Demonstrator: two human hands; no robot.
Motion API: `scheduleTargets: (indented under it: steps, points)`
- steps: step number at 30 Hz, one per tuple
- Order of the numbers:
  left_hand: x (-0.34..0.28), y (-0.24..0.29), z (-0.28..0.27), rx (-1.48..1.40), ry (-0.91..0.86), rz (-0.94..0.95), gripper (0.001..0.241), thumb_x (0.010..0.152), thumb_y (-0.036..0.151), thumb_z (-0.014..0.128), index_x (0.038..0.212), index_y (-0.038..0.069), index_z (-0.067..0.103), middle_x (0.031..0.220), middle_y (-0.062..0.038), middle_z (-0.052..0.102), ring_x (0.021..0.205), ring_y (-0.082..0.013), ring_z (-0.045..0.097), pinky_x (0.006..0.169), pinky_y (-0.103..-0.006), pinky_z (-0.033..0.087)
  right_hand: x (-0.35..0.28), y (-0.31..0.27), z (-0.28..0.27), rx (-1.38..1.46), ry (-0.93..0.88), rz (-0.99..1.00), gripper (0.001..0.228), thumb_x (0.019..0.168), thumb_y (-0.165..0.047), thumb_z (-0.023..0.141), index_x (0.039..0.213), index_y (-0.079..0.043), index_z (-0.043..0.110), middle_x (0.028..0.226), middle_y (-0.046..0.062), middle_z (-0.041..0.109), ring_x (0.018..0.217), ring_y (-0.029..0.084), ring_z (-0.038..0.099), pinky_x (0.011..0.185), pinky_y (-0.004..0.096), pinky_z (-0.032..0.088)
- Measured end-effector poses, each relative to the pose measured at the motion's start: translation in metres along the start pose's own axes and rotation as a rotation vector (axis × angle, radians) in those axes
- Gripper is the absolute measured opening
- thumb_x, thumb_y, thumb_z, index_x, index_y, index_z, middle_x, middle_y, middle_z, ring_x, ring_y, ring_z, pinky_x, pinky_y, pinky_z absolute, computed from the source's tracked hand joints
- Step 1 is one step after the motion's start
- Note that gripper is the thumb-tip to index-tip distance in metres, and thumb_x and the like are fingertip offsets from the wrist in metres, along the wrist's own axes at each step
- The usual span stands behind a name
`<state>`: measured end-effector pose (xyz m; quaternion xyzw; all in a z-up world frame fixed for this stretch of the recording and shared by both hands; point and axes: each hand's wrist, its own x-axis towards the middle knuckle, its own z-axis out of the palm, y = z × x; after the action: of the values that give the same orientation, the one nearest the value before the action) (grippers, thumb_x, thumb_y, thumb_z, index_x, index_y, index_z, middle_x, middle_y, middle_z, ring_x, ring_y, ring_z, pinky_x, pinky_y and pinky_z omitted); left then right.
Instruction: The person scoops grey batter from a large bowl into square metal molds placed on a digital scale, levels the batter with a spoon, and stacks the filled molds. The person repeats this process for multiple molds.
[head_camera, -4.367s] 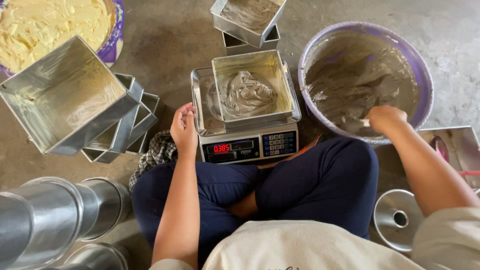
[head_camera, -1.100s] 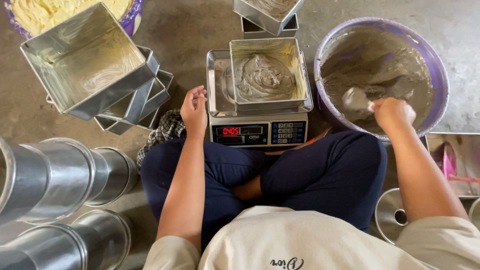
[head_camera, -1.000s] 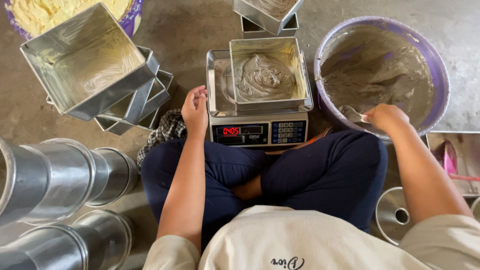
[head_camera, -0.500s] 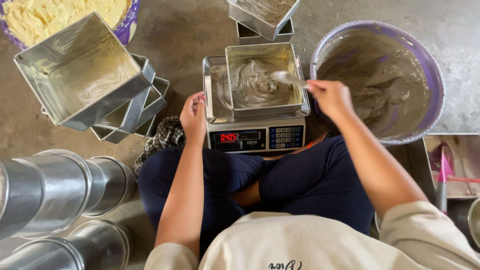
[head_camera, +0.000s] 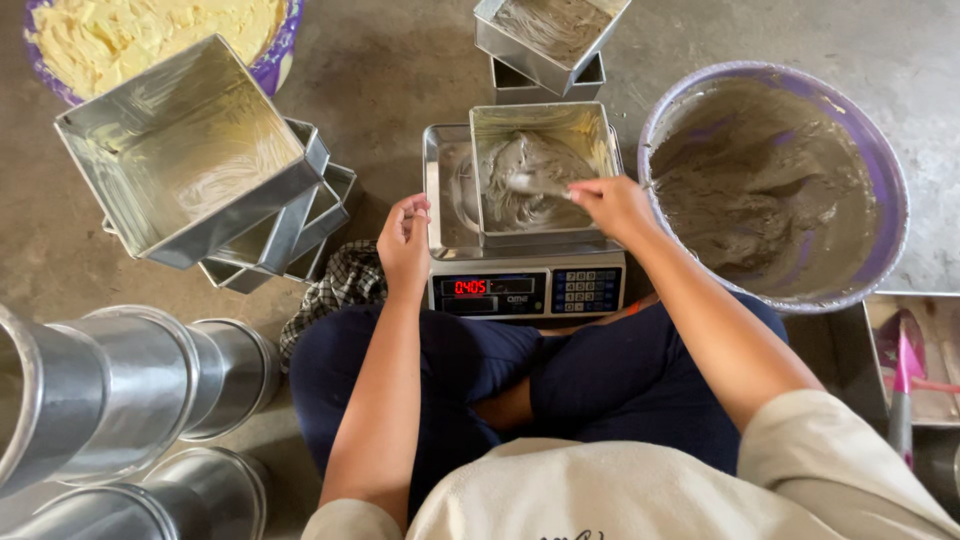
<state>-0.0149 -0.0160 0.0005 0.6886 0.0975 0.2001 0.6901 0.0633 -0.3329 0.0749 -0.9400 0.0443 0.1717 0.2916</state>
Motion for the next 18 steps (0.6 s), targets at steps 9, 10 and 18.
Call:
scheduleTargets:
  steps: [9,10,18]
  points:
    - [0.001,-0.006,0.0,-0.003,-0.011,0.03,0.026,0.098,-0.001,0.056,0.121,0.003,0.068,0.109,-0.003,0.072,0.09,-0.0067,0.064,0.079,-0.0223,0.051,-0.013,0.008,-0.003,-0.205,0.132,-0.469,0.032,0.094,-0.042,0.065,0.124,-0.036,0.075,0.093,0.009,0.071,0.076,0.026,0.068,0.073,0.043,0.053]
    - [0.002,-0.007,-0.001,0.001,-0.011,0.034,0.025,0.099,0.0,0.056,0.121,0.003,0.068,0.109,-0.003,0.072,0.091,-0.0066,0.065,0.079,-0.0222,0.052,-0.011,0.007,-0.007,-0.196,0.14,-0.496,0.031,0.094,-0.042,0.065,0.123,-0.036,0.075,0.094,0.008,0.072,0.079,0.025,0.069,0.079,0.046,0.049]
    - [0.001,-0.005,0.001,-0.012,0.01,0.005,0.023,0.1,0.001,0.058,0.12,0.002,0.069,0.107,-0.004,0.074,0.091,-0.0069,0.066,0.08,-0.0221,0.052,0.007,0.007,0.006,-0.325,0.036,-0.555,0.027,0.096,-0.043,0.066,0.121,-0.04,0.076,0.1,0.006,0.073,0.098,0.027,0.066,0.097,0.053,0.03]
